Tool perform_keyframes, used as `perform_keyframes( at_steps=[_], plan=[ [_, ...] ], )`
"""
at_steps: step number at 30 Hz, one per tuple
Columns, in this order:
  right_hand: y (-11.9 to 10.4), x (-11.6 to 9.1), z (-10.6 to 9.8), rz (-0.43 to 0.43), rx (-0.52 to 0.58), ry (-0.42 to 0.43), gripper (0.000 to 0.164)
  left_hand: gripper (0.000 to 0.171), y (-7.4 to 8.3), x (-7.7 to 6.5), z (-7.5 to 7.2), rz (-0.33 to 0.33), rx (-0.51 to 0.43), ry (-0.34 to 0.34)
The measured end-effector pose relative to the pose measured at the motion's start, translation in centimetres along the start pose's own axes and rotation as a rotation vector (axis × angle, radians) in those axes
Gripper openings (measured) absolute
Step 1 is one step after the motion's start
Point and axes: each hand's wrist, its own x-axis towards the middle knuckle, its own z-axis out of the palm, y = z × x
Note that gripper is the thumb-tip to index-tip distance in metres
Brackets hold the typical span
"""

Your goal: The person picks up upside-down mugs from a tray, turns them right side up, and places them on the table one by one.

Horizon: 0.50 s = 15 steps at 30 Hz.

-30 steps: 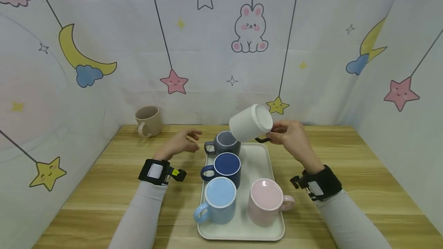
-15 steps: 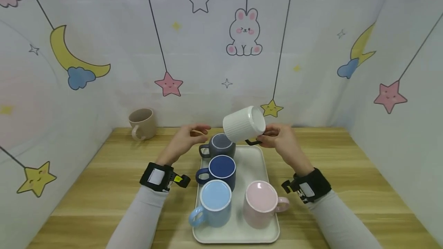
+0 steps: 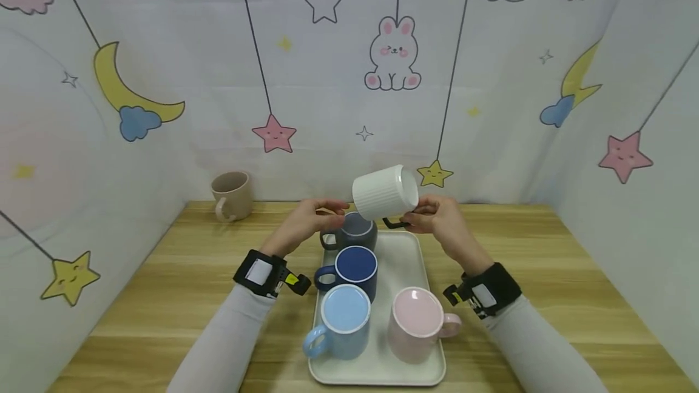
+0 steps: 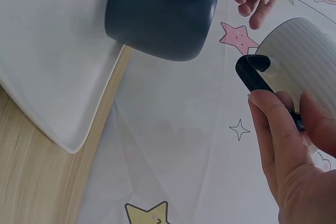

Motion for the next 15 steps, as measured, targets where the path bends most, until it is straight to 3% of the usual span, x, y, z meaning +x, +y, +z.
perform_keyframes(
  at_steps=[15],
  plan=[
    [-0.98, 1.00, 0.97, 0.022, 0.059, -0.107, 0.024, 0.037, 0.16, 0.67, 0.56, 0.050, -0.003, -0.077]
  ],
)
